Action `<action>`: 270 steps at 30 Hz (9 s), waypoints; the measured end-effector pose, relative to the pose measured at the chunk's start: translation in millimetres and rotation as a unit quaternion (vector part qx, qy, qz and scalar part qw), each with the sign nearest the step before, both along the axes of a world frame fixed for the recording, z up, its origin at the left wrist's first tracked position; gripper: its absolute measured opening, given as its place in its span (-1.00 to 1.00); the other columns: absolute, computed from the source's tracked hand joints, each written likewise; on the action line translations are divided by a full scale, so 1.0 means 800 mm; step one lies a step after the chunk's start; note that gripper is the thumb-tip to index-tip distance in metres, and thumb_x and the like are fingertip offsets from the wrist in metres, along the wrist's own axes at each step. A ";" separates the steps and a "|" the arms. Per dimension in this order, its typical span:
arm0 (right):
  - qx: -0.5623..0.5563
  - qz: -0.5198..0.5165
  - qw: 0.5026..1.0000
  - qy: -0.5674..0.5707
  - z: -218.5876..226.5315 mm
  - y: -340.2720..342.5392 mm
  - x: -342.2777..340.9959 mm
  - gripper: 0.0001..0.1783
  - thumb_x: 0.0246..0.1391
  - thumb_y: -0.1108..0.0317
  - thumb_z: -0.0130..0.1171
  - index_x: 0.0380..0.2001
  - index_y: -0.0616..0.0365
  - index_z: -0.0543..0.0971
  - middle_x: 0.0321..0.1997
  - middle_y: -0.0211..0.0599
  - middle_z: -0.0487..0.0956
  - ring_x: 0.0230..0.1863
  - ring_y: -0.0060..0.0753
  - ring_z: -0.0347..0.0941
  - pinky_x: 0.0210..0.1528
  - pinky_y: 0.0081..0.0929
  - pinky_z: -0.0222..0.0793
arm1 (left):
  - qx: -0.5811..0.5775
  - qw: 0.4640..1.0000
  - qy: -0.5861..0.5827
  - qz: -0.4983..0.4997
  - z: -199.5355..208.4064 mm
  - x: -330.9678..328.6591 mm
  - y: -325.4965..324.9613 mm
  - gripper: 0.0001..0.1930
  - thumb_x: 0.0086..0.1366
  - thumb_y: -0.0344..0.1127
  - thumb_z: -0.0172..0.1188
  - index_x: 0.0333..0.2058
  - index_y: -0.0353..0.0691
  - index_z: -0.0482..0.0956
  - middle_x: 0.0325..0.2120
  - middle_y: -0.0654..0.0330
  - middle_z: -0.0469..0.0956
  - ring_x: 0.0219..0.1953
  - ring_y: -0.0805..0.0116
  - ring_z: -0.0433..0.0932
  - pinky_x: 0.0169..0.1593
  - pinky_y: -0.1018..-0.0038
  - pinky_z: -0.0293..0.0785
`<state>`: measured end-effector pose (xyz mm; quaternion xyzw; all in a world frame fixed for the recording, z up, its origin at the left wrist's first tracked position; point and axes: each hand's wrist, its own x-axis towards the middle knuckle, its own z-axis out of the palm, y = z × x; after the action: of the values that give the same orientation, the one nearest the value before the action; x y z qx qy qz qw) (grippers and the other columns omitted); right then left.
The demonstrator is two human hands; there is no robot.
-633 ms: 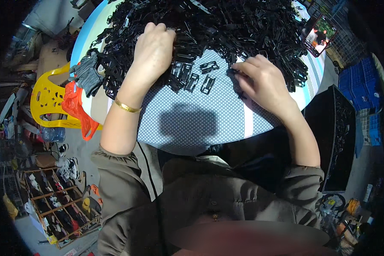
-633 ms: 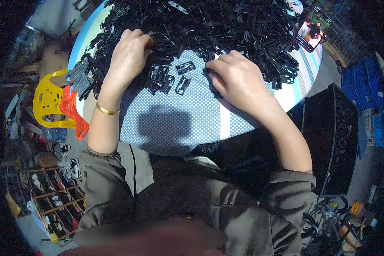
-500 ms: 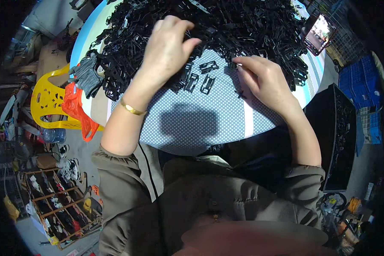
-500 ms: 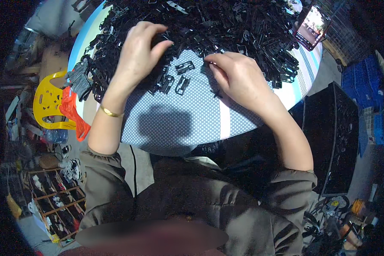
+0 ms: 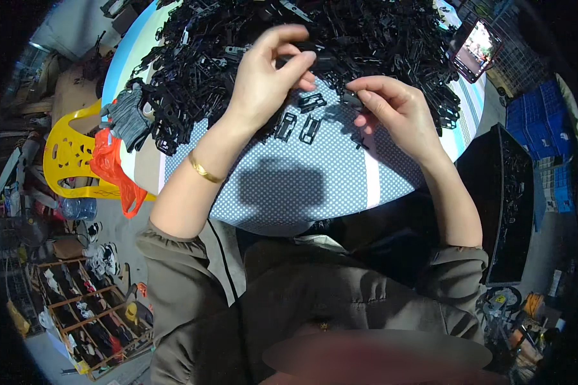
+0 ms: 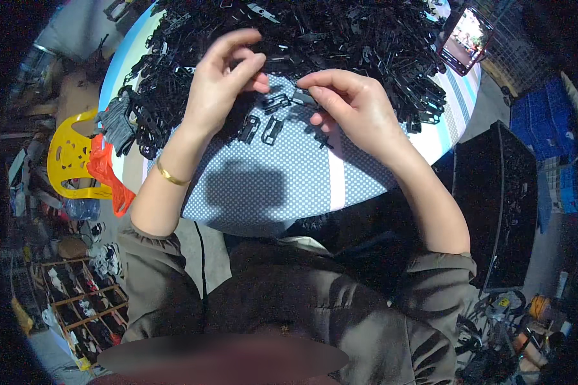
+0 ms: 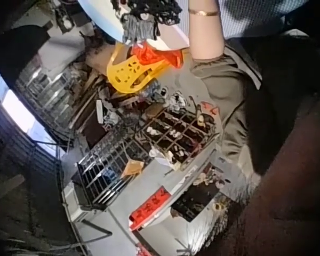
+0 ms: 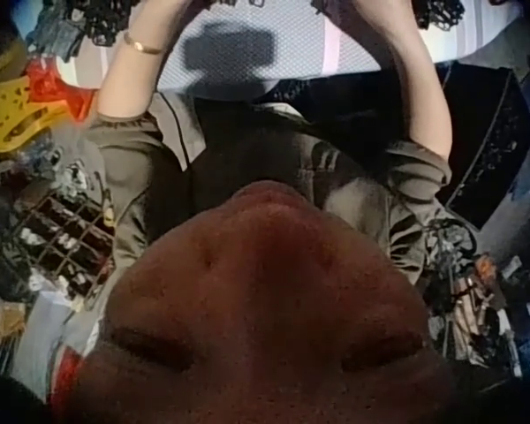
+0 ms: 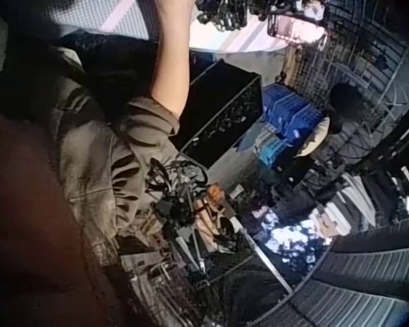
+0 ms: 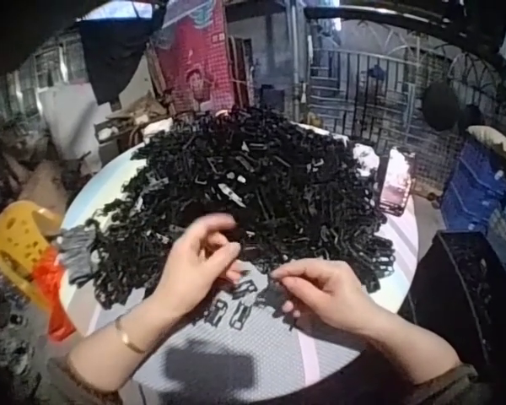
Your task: Assembling small black plastic components from a large pile at a workstation.
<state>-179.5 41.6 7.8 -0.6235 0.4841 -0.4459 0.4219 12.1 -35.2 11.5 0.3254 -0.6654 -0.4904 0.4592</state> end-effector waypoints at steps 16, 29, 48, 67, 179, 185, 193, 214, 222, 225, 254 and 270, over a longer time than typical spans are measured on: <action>-0.137 -0.168 0.975 0.039 -0.015 -0.008 -0.001 -0.83 -0.01 0.39 0.20 -0.34 0.25 0.56 -0.51 -0.43 0.54 -0.54 -0.71 0.40 -0.49 -0.78 0.32 | 0.215 0.954 0.071 -0.194 -0.015 -0.015 0.037 -0.63 0.30 -0.46 -0.12 0.08 -0.43 0.21 -0.15 0.02 0.43 -0.11 0.37 0.48 0.04 0.55 0.43; -0.135 -0.177 0.973 0.067 -0.018 -0.005 0.007 -0.84 -0.05 0.40 0.24 -0.39 0.26 0.57 -0.46 -0.40 0.57 -0.47 -0.69 0.46 -0.43 -0.77 0.39 | 0.226 0.958 0.072 -0.160 -0.021 -0.019 0.039 -0.61 0.31 -0.43 -0.10 0.08 -0.45 0.18 -0.16 0.00 0.45 -0.14 0.35 0.51 -0.03 0.56 0.48; -0.305 -0.132 0.847 0.414 -0.003 -0.122 0.033 -0.77 -0.11 0.21 0.22 -0.45 0.15 0.60 -0.46 -0.24 0.56 -0.41 -0.27 0.50 -0.38 -0.40 0.40 | 0.211 0.942 -0.067 -0.253 -0.022 -0.024 0.048 -0.68 0.25 -0.46 -0.02 -0.05 -0.41 0.21 -0.46 0.09 0.49 -0.43 0.43 0.57 -0.36 0.65 0.54; -0.311 -0.042 0.890 0.330 0.006 -0.012 -0.009 -0.65 -0.24 0.45 0.29 -0.26 0.22 0.55 -0.28 -0.19 0.53 -0.30 -0.23 0.48 -0.32 -0.45 0.42 | 0.296 0.940 0.106 -0.130 -0.018 -0.016 0.032 -0.65 0.36 -0.37 -0.25 0.03 -0.50 0.20 -0.19 -0.08 0.45 -0.17 0.26 0.53 -0.04 0.50 0.50; -0.162 0.004 0.976 0.146 -0.001 0.020 -0.003 -0.65 -0.15 0.44 0.18 -0.20 0.24 0.47 -0.48 -0.21 0.54 -0.54 -0.29 0.49 -0.50 -0.50 0.40 | 0.200 0.958 0.010 -0.203 -0.005 -0.008 0.037 -0.74 0.18 -0.47 0.11 -0.15 -0.40 0.36 -0.39 0.11 0.51 -0.39 0.42 0.57 -0.28 0.62 0.55; -0.277 -0.003 0.920 0.278 -0.006 0.022 -0.001 -0.60 -0.10 0.51 0.05 -0.10 0.23 0.44 -0.41 -0.07 0.53 -0.49 -0.24 0.50 -0.46 -0.42 0.39 | 0.272 0.937 0.071 -0.209 -0.010 -0.010 0.041 -0.64 0.16 -0.50 0.13 -0.08 -0.40 0.26 -0.45 0.13 0.50 -0.44 0.41 0.57 -0.33 0.62 0.55; -0.033 -0.017 0.999 0.002 -0.008 0.012 -0.014 -0.65 0.02 0.40 0.13 -0.09 0.22 0.44 -0.40 -0.42 0.48 -0.37 -0.65 0.41 -0.32 -0.69 0.35 | 0.141 0.978 0.004 -0.151 -0.010 -0.010 0.043 -0.72 0.12 -0.61 0.08 -0.16 -0.40 0.31 -0.34 0.12 0.47 -0.34 0.41 0.54 -0.22 0.57 0.53; -0.463 -0.083 0.832 0.293 -0.007 0.025 0.001 -0.72 -0.29 0.57 0.25 -0.36 0.21 0.56 -0.31 -0.18 0.56 -0.35 -0.20 0.49 -0.38 -0.44 0.43 | 0.061 0.995 0.045 -0.067 -0.016 -0.017 0.054 -0.80 0.23 -0.53 0.00 -0.16 -0.39 0.32 -0.32 0.11 0.49 -0.28 0.40 0.53 -0.19 0.54 0.53; -0.509 -0.085 0.785 0.342 -0.010 0.018 -0.002 -0.65 -0.38 0.56 0.21 -0.35 0.25 0.55 -0.25 -0.17 0.56 -0.36 -0.21 0.47 -0.37 -0.44 0.44 | 0.260 0.931 0.132 -0.220 -0.007 -0.010 0.055 -0.61 0.26 -0.52 -0.09 0.07 -0.44 0.21 -0.14 0.01 0.44 -0.12 0.34 0.50 -0.04 0.56 0.48; -0.506 -0.073 0.781 0.358 -0.012 0.021 0.003 -0.65 -0.38 0.55 0.20 -0.35 0.25 0.56 -0.25 -0.17 0.56 -0.36 -0.22 0.46 -0.35 -0.43 0.43 | 0.318 0.907 0.129 -0.245 -0.016 -0.008 0.047 -0.61 0.27 -0.44 -0.04 0.06 -0.43 0.23 -0.10 0.02 0.41 -0.08 0.33 0.47 -0.01 0.54 0.46; -0.289 -0.031 0.748 0.596 0.006 -0.127 0.066 -0.67 -0.25 0.41 0.16 -0.27 0.04 0.56 -0.34 -0.27 0.49 -0.24 -0.24 0.46 -0.24 -0.35 0.43 | 0.182 0.935 -0.133 -0.274 -0.018 -0.022 0.060 -0.66 0.23 -0.48 0.00 -0.03 -0.45 0.27 -0.29 0.03 0.50 -0.30 0.46 0.55 -0.21 0.65 0.51; 0.030 0.028 0.994 -0.104 0.017 -0.036 -0.019 -0.46 -0.08 0.41 0.23 0.02 0.25 0.37 -0.54 -0.55 0.39 -0.50 -0.68 0.44 -0.32 -0.62 0.49 | 0.300 0.934 0.151 -0.123 -0.013 -0.014 0.048 -0.65 0.35 -0.41 -0.28 0.06 -0.49 0.14 -0.17 -0.16 0.40 -0.10 0.13 0.49 0.02 0.41 0.46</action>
<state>-195.1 13.0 21.5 -0.5746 0.4331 -0.4815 0.5003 0.9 3.4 1.3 0.2858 -0.4447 -0.7634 0.3711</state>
